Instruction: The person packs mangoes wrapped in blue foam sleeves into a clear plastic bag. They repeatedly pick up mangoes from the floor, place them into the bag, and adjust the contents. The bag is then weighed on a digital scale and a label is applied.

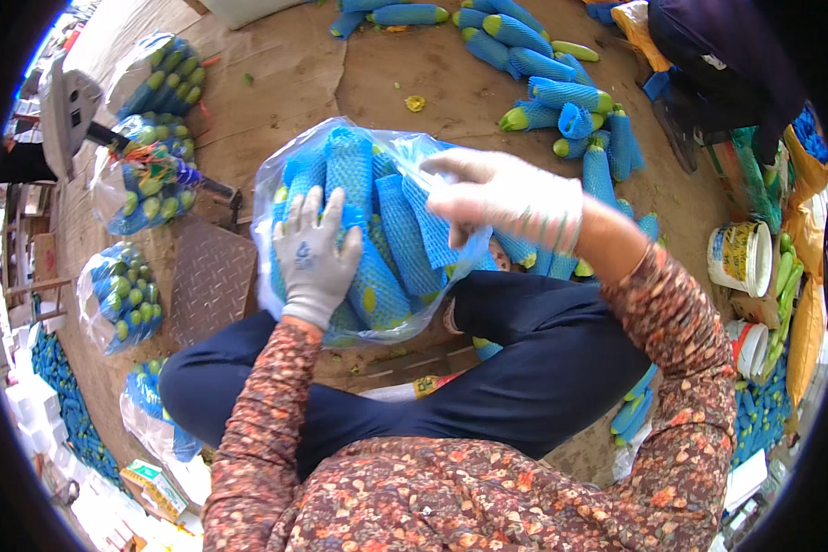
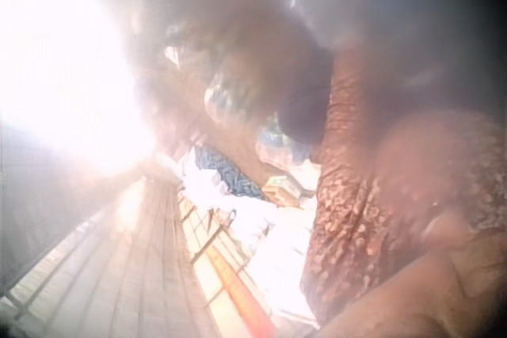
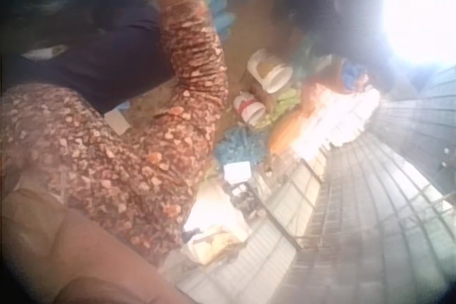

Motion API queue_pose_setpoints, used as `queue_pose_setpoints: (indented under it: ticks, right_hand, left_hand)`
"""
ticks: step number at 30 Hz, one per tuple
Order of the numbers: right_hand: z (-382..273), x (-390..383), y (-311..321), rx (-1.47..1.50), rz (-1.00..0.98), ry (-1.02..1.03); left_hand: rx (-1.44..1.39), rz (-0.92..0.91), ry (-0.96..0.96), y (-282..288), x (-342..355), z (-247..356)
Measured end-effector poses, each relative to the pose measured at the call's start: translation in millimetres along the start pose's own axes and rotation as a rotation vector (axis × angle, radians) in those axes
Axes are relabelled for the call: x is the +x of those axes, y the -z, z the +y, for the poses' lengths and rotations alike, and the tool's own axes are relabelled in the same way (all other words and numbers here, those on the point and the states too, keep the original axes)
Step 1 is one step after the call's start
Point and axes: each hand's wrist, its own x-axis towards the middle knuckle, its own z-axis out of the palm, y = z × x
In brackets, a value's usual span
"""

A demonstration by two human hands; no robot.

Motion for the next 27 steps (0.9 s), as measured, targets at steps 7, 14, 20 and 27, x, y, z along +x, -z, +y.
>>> queue_pose_setpoints:
  ticks: [7,14,20,27]
  right_hand:
    - [190,70,91,-0.745,0.327,-0.472]
    - [330,88,43,-0.179,0.555,-0.332]
    - [167,9,80,0.148,0.538,0.300]
    - [-27,-60,47,-0.250,0.551,0.704]
  left_hand:
    - [-0.145,-0.042,-0.113,-11,-3,-22]
    - [-0.166,-0.071,-0.080,-4,4,-13]
    - [-0.187,-0.028,-0.061,1,-3,-11]
    - [-0.209,-0.043,-0.002,2,-7,-12]
